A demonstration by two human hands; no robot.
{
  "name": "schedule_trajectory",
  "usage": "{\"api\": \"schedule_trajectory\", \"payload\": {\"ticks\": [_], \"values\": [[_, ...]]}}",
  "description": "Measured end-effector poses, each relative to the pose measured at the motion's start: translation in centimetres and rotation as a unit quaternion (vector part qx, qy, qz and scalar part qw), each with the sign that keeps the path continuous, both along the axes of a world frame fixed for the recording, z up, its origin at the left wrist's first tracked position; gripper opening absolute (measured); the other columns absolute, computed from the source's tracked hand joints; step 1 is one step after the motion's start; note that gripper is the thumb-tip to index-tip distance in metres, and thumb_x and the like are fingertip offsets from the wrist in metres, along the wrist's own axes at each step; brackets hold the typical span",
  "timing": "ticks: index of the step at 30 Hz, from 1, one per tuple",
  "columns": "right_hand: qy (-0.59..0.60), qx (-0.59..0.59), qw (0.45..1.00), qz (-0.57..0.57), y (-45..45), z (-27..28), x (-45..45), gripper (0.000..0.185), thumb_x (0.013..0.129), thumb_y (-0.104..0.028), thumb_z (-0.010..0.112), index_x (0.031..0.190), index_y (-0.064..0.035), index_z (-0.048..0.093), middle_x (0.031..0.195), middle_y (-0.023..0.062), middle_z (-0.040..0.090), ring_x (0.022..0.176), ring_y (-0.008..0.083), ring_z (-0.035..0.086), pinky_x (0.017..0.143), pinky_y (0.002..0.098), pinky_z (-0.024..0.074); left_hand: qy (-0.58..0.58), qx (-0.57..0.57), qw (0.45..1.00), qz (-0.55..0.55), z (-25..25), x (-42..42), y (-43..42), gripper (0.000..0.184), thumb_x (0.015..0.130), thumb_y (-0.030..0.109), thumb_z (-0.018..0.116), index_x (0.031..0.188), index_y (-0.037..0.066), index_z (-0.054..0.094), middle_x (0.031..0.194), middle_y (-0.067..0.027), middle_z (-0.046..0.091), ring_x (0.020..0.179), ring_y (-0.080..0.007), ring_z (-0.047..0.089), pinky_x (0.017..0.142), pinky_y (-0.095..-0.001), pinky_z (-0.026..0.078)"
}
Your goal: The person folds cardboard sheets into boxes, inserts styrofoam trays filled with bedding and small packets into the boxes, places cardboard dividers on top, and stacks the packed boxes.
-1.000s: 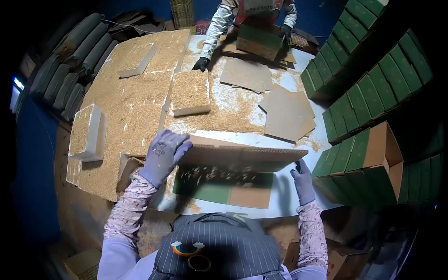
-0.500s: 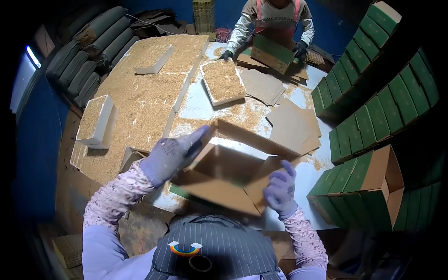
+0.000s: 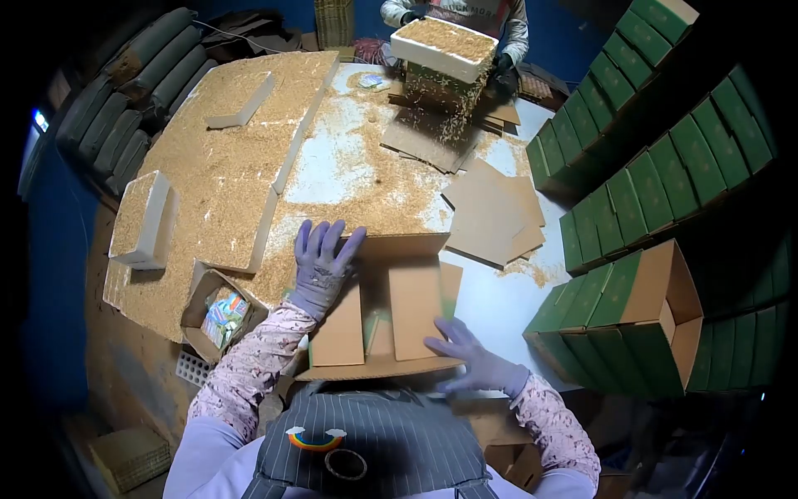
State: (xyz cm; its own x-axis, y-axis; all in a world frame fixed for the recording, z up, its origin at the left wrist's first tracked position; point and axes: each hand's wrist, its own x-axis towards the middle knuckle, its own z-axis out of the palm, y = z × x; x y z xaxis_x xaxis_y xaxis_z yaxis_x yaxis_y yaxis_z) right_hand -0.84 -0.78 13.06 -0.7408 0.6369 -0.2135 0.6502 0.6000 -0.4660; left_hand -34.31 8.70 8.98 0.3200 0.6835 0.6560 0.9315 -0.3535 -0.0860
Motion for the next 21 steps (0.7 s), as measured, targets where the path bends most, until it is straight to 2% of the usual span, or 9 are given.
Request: {"api": "schedule_trajectory", "payload": {"ticks": [2, 4, 8, 10, 12, 14, 17, 19, 21], "values": [[0.305, -0.275, 0.870, -0.274, 1.3, -1.7, -1.0, 0.076, 0.076, -0.013, 0.075, 0.144, -0.0118, 0.039, 0.134, 0.0121, 0.046, 0.125, 0.0276, 0.046, 0.105, 0.0433, 0.0420, -0.039, -0.116, 0.990, -0.065, 3.2, 0.8, -0.4, 0.068, 0.074, 0.030, 0.076, 0.135, 0.013, 0.051, 0.126, -0.0057, 0.054, 0.110, -0.0254, 0.053, 0.100, -0.0454, 0.039], [0.281, -0.235, 0.798, -0.478, 3.4, -1.9, -2.2, 0.079, 0.079, -0.015, 0.075, 0.145, -0.0051, 0.034, 0.123, 0.0145, 0.054, 0.098, 0.0190, 0.060, 0.082, 0.0281, 0.0524, -0.112, -0.276, 0.928, -0.225, 6.7, -0.4, -2.0, 0.070, 0.079, 0.038, 0.073, 0.136, 0.005, 0.048, 0.126, -0.0108, 0.057, 0.106, -0.0289, 0.059, 0.096, -0.0408, 0.044], [0.350, -0.368, 0.730, -0.458, 6.0, -5.1, -1.5, 0.084, 0.087, -0.028, 0.070, 0.152, -0.0044, 0.022, 0.128, 0.0134, 0.055, 0.104, 0.0183, 0.058, 0.085, 0.0274, 0.0483, 0.118, -0.319, 0.856, -0.390, 3.3, -3.1, -6.3, 0.091, 0.069, 0.053, 0.068, 0.140, 0.002, 0.042, 0.139, -0.0203, 0.048, 0.132, -0.0329, 0.045, 0.115, -0.0443, 0.030], [0.268, -0.330, 0.818, -0.388, 7.4, -2.6, -2.2, 0.083, 0.092, -0.037, 0.063, 0.154, -0.0048, 0.017, 0.136, 0.0145, 0.050, 0.116, 0.0193, 0.053, 0.097, 0.0302, 0.0429, 0.111, -0.305, 0.855, -0.404, 0.7, -4.6, -5.1, 0.080, 0.078, 0.044, 0.064, 0.141, 0.002, 0.039, 0.141, -0.0208, 0.046, 0.134, -0.0327, 0.043, 0.115, -0.0440, 0.029], [0.356, -0.249, 0.837, -0.331, 9.1, -1.3, -0.4, 0.080, 0.093, -0.042, 0.059, 0.154, -0.0077, 0.020, 0.146, 0.0151, 0.041, 0.131, 0.0221, 0.043, 0.111, 0.0340, 0.0299, -0.080, -0.295, 0.886, -0.349, 0.5, -6.1, -2.6, 0.056, 0.092, 0.027, 0.054, 0.142, 0.005, 0.040, 0.141, -0.0223, 0.045, 0.132, -0.0333, 0.045, 0.114, -0.0442, 0.032], [0.454, -0.240, 0.828, -0.227, 10.1, 1.4, 0.1, 0.066, 0.096, -0.046, 0.052, 0.145, -0.0031, 0.038, 0.144, 0.0125, 0.044, 0.128, 0.0217, 0.046, 0.110, 0.0349, 0.0317, -0.610, -0.451, 0.621, -0.199, -7.0, -5.5, -1.8, 0.045, 0.096, 0.008, 0.044, 0.141, 0.009, 0.044, 0.139, -0.0248, 0.045, 0.130, -0.0346, 0.046, 0.110, -0.0445, 0.036], [0.275, -0.080, 0.902, -0.323, 12.1, -3.1, -0.3, 0.045, 0.102, -0.036, 0.043, 0.128, -0.0006, 0.054, 0.129, 0.0110, 0.056, 0.119, 0.0222, 0.052, 0.104, 0.0334, 0.0382, -0.341, -0.460, 0.808, 0.140, -11.3, -1.9, -0.7, 0.052, 0.095, 0.038, 0.054, 0.132, 0.001, 0.050, 0.127, -0.0241, 0.057, 0.121, -0.0423, 0.050, 0.102, -0.0486, 0.041], [0.214, -0.028, 0.919, -0.331, 13.0, -10.4, 2.4, 0.038, 0.104, -0.029, 0.040, 0.121, -0.0004, 0.058, 0.117, 0.0083, 0.061, 0.112, 0.0197, 0.054, 0.099, 0.0316, 0.0415, -0.347, -0.380, 0.842, 0.162, -15.8, -1.5, -1.8, 0.060, 0.096, 0.041, 0.052, 0.139, 0.000, 0.042, 0.134, -0.0272, 0.050, 0.124, -0.0445, 0.046, 0.105, -0.0463, 0.038], [0.263, -0.099, 0.877, -0.389, 12.4, -10.8, 2.0, 0.035, 0.104, -0.026, 0.041, 0.118, -0.0010, 0.061, 0.108, 0.0048, 0.063, 0.103, 0.0153, 0.055, 0.093, 0.0293, 0.0435, -0.455, -0.265, 0.828, 0.192, -10.1, -4.0, -2.3, 0.078, 0.097, 0.043, 0.050, 0.147, -0.008, 0.019, 0.149, -0.0315, 0.028, 0.137, -0.0429, 0.032, 0.114, -0.0411, 0.027]]}}
